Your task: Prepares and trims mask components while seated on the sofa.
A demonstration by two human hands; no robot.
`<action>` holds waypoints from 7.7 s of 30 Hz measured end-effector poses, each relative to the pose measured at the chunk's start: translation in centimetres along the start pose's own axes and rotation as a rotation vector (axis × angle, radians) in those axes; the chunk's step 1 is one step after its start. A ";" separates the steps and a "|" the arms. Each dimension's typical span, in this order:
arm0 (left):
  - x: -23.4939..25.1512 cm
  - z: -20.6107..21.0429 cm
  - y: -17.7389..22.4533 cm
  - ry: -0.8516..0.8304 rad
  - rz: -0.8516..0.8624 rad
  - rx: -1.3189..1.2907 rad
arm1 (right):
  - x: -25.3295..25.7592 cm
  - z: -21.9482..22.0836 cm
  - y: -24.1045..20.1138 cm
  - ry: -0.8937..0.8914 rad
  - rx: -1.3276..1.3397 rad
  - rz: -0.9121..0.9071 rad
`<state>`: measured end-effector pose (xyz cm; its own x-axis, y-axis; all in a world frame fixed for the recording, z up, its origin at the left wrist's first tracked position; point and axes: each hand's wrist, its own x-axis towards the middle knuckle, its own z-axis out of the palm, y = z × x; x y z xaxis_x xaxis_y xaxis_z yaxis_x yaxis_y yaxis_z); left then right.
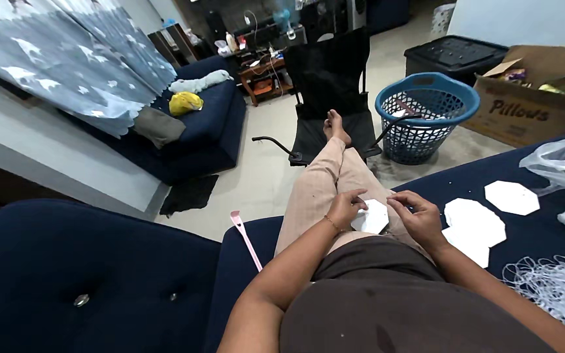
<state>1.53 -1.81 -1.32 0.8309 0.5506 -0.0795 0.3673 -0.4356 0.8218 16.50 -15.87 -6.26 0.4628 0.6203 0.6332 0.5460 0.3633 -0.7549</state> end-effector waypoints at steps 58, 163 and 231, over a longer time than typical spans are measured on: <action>-0.2 0.5 -0.9 0.049 0.124 -0.238 | -0.9 1.1 1.0 -0.154 -0.020 0.029; 0.4 1.0 -1.3 -0.200 0.071 -0.134 | 1.3 0.0 0.6 -0.436 -0.125 0.305; -0.1 1.3 0.2 0.042 -0.046 0.017 | -0.3 2.6 2.1 -0.163 -0.271 -0.196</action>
<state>2.05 -2.88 -1.85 0.7948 0.5997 -0.0929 0.4122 -0.4212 0.8079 15.70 -13.48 -8.51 0.2252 0.6679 0.7094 0.7887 0.3025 -0.5352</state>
